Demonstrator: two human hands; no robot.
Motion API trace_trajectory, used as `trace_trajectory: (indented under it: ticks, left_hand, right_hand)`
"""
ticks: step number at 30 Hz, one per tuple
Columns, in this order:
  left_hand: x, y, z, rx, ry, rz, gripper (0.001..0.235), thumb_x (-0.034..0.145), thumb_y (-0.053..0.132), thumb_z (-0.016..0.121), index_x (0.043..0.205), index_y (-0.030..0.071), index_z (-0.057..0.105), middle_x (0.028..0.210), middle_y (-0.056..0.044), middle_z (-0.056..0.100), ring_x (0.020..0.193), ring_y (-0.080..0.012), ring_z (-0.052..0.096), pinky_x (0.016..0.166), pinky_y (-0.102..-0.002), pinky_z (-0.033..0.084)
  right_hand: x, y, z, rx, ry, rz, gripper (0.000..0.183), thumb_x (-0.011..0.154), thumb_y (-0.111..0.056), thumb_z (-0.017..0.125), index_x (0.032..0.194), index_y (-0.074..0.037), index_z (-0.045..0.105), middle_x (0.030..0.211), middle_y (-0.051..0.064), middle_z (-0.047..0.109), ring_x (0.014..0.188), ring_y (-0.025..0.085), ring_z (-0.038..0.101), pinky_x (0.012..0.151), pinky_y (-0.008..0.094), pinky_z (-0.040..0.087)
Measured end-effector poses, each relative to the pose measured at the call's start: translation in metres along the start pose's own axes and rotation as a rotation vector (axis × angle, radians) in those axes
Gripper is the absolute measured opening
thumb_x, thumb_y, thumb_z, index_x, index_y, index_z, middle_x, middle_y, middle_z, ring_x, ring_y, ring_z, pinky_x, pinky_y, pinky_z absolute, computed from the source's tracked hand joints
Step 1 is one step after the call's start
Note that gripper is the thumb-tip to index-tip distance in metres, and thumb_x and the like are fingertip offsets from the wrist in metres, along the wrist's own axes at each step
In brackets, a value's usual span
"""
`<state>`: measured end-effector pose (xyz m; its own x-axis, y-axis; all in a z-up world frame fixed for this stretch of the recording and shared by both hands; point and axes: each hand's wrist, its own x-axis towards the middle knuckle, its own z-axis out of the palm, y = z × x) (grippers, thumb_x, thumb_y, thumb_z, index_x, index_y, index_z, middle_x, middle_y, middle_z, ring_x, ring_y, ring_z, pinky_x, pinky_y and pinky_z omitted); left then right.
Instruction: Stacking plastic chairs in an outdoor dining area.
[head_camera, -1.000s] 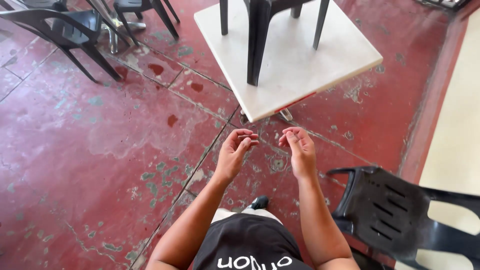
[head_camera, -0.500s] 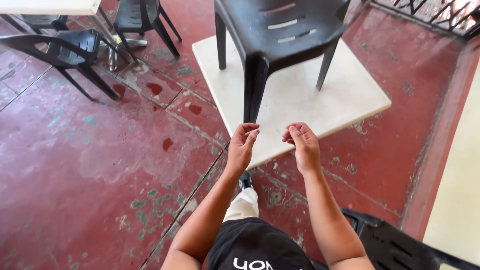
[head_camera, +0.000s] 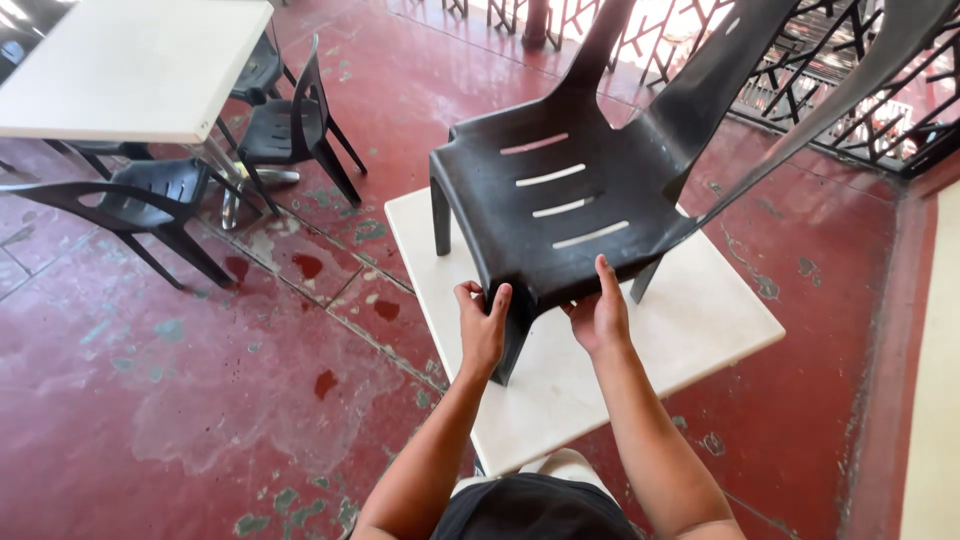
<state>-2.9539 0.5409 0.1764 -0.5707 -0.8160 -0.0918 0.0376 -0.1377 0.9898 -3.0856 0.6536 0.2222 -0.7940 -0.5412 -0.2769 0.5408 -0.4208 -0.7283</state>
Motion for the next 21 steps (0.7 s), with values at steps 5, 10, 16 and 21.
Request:
trace_trajectory:
  ticks: [5,10,16,21]
  left_hand:
    - [0.044,-0.006,0.009,-0.096,0.064,-0.067,0.060,0.091,0.056,0.073,0.121,0.010,0.047,0.087,-0.008,0.065,0.082,-0.0164,0.056,0.070,-0.029,0.045]
    - [0.033,0.035,0.032,-0.123,0.094,-0.108,0.055,0.085,0.050,0.080,0.108,0.003,0.064,0.094,-0.015,0.062,0.096,-0.0242,0.055,0.083,-0.040,0.048]
    - [0.035,0.012,0.037,-0.069,0.066,-0.169,0.054,0.083,0.053,0.081,0.106,0.007,0.062,0.095,-0.014,0.061,0.097,-0.0239,0.056,0.084,-0.041,0.048]
    - [0.032,0.003,0.021,-0.521,-0.067,-0.382,0.069,0.088,0.041,0.081,0.135,-0.005,0.058,0.122,-0.023,0.066,0.113,-0.0366,0.065,0.101,-0.056,0.049]
  right_hand:
    - [0.011,-0.014,0.025,0.235,-0.062,-0.011,0.054,0.089,-0.049,0.071,0.129,-0.014,0.060,0.127,0.012,0.067,0.115,0.030,0.065,0.110,0.055,0.043]
    - [0.028,-0.019,0.013,0.316,-0.067,0.020,0.056,0.086,-0.043,0.071,0.133,-0.016,0.059,0.131,0.010,0.066,0.118,0.029,0.064,0.113,0.055,0.044]
    - [0.022,-0.040,-0.001,0.298,-0.086,0.057,0.053,0.084,-0.026,0.068,0.135,-0.011,0.060,0.130,0.014,0.067,0.117,0.030,0.065,0.112,0.054,0.045]
    - [-0.005,-0.026,-0.030,0.270,-0.062,0.034,0.046,0.084,-0.027,0.067,0.128,-0.012,0.065,0.120,0.013,0.071,0.107,0.030,0.068,0.105,0.054,0.050]
